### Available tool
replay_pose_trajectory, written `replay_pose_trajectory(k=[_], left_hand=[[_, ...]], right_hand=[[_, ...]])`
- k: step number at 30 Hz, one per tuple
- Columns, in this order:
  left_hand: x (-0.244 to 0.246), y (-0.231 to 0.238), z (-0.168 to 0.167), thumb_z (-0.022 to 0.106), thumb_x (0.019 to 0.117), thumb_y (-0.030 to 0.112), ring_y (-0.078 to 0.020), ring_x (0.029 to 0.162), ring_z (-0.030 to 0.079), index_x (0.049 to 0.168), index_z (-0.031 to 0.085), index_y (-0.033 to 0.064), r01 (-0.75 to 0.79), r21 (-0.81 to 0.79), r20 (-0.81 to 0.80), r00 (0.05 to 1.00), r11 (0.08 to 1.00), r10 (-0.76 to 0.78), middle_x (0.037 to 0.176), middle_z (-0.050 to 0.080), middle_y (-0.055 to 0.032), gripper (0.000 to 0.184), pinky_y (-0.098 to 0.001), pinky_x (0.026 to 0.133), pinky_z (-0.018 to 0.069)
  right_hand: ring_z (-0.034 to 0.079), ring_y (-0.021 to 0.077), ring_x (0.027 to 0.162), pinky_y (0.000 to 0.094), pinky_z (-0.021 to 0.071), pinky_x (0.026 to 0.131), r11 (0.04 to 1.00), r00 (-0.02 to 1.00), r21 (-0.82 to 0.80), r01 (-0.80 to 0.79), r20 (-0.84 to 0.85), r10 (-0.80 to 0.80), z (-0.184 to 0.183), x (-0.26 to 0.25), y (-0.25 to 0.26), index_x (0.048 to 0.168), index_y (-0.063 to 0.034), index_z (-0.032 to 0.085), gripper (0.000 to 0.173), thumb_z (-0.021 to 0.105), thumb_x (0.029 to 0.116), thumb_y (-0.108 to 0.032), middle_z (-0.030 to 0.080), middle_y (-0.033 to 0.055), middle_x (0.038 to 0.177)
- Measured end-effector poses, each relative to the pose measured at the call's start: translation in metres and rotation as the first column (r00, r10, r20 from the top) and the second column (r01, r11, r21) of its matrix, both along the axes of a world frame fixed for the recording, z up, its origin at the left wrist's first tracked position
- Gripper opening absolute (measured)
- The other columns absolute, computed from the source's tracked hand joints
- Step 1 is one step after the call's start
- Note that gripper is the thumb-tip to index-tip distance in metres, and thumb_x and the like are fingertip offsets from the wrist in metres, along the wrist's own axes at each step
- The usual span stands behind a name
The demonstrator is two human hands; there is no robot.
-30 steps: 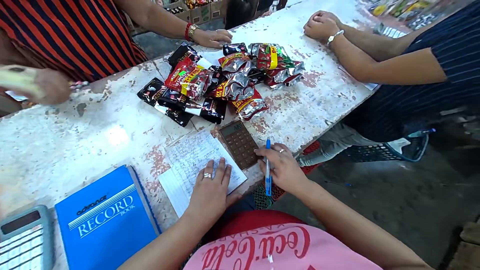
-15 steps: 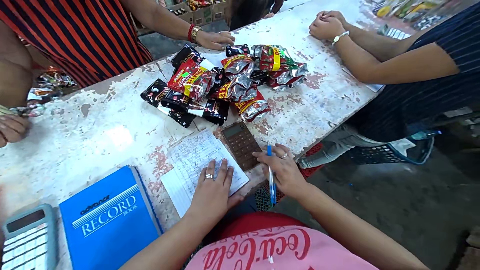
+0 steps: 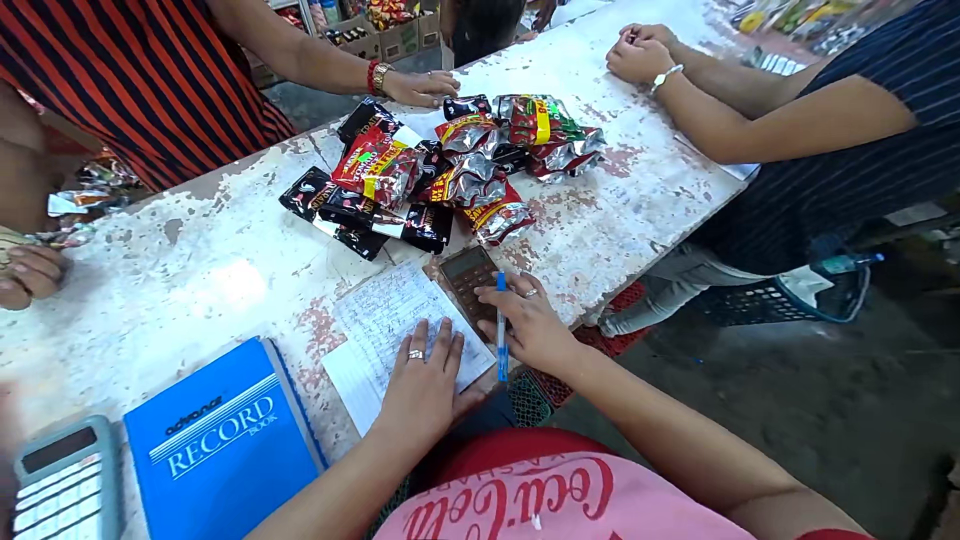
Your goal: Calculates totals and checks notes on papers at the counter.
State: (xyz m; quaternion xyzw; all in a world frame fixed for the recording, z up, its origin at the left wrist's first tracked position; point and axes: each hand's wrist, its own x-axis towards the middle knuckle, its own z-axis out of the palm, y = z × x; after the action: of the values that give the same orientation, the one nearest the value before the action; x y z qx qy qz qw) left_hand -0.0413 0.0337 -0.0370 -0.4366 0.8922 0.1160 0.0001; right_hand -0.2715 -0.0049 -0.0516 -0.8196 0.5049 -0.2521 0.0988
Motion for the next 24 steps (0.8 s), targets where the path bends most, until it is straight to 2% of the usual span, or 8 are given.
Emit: replay_pose_trajectory(k=[2, 5, 8, 10, 16, 19, 21, 24], left_hand=[[0.0, 0.0, 0.001, 0.038, 0.0976, 0.071, -0.0506, 0.146, 0.036, 0.15, 0.049, 0.0049, 0.01, 0.031, -0.02, 1.0, 0.999, -0.009, 0.16, 0.04, -0.0196, 0.085, -0.0661, 0.112, 0.0366], [-0.001, 0.001, 0.003, 0.04, 0.097, 0.071, -0.0534, 0.146, 0.034, 0.151, 0.048, 0.0047, 0.028, 0.059, -0.023, 0.999, 0.998, -0.027, 0.161, 0.038, -0.0209, 0.086, -0.0701, 0.111, 0.0345], [-0.001, 0.002, 0.004, 0.042, 0.0958, 0.071, -0.054, 0.146, 0.033, 0.151, 0.048, 0.0048, 0.035, 0.063, -0.021, 0.999, 0.997, -0.034, 0.161, 0.038, -0.0209, 0.086, -0.0708, 0.111, 0.0341], [-0.002, 0.001, 0.005, 0.043, 0.0957, 0.071, -0.0538, 0.146, 0.033, 0.151, 0.048, 0.0047, 0.033, 0.067, -0.005, 0.999, 0.997, -0.033, 0.161, 0.038, -0.0209, 0.086, -0.0707, 0.111, 0.0342], [-0.003, -0.001, 0.008, 0.041, 0.0967, 0.071, -0.053, 0.148, 0.03, 0.153, 0.046, 0.0059, 0.023, 0.09, 0.026, 0.999, 0.996, -0.026, 0.162, 0.036, -0.0201, 0.086, -0.0698, 0.113, 0.0322], [-0.002, -0.002, 0.007, 0.044, 0.0967, 0.069, -0.0518, 0.148, 0.031, 0.153, 0.046, 0.0072, 0.026, 0.089, 0.011, 1.0, 0.996, -0.027, 0.162, 0.036, -0.0192, 0.083, -0.0692, 0.114, 0.0313], [-0.001, -0.003, 0.005, 0.043, 0.0969, 0.069, -0.0507, 0.148, 0.031, 0.153, 0.047, 0.0081, 0.034, 0.073, 0.002, 0.999, 0.997, -0.034, 0.163, 0.037, -0.0185, 0.082, -0.0686, 0.114, 0.0316], [0.001, -0.002, 0.0, 0.042, 0.0967, 0.07, -0.0469, 0.147, 0.035, 0.151, 0.048, 0.0071, 0.046, 0.041, -0.022, 0.999, 0.998, -0.045, 0.162, 0.039, -0.0178, 0.083, -0.0651, 0.113, 0.0347]], right_hand=[[0.059, 0.0402, 0.128, 0.0693, 0.0353, 0.109, 0.998, 0.999, -0.035, 0.05, 0.023, -0.049, -0.003, -0.004, -0.002, 0.122, -0.009, 0.069, 0.041, 0.053, 0.1022, -0.041, 0.073, 0.0076, 0.121], [0.057, 0.0392, 0.13, 0.0633, 0.0369, 0.112, 0.998, 0.997, 0.046, 0.044, 0.06, -0.047, -0.004, -0.015, -0.001, 0.126, -0.0078, 0.068, 0.042, 0.056, 0.1015, -0.039, 0.072, 0.0075, 0.125], [0.062, 0.0311, 0.121, 0.0501, 0.0436, 0.108, 0.995, 0.99, -0.093, 0.045, 0.134, -0.032, -0.012, -0.029, 0.007, 0.121, -0.0094, 0.068, 0.036, 0.054, 0.1026, -0.036, 0.074, 0.0072, 0.118], [0.063, 0.0267, 0.115, 0.0465, 0.0435, 0.107, 0.982, 0.988, -0.172, 0.075, 0.147, -0.05, -0.018, -0.037, 0.015, 0.116, -0.0122, 0.068, 0.029, 0.052, 0.1038, -0.033, 0.075, 0.0059, 0.111], [0.064, 0.028, 0.116, 0.0507, 0.0425, 0.107, 0.986, 0.996, -0.144, 0.079, 0.063, -0.07, -0.012, -0.037, 0.027, 0.114, -0.0125, 0.07, 0.026, 0.051, 0.1034, -0.027, 0.076, 0.0029, 0.109], [0.061, 0.0259, 0.124, 0.0489, 0.0403, 0.111, 0.991, 0.995, -0.134, -0.026, 0.087, 0.037, -0.004, -0.02, 0.029, 0.117, -0.0137, 0.066, 0.027, 0.045, 0.1074, -0.027, 0.073, 0.0037, 0.12], [0.06, 0.0262, 0.127, 0.0531, 0.0381, 0.112, 0.993, 0.994, -0.089, -0.083, 0.064, 0.089, -0.004, -0.007, 0.03, 0.115, -0.0151, 0.066, 0.026, 0.044, 0.1074, -0.026, 0.072, 0.0035, 0.123], [0.062, 0.0306, 0.125, 0.061, 0.0367, 0.111, 0.997, 0.997, -0.057, -0.059, 0.037, 0.061, -0.001, 0.003, 0.023, 0.115, -0.0129, 0.068, 0.025, 0.046, 0.1052, -0.022, 0.074, 0.004, 0.115]])
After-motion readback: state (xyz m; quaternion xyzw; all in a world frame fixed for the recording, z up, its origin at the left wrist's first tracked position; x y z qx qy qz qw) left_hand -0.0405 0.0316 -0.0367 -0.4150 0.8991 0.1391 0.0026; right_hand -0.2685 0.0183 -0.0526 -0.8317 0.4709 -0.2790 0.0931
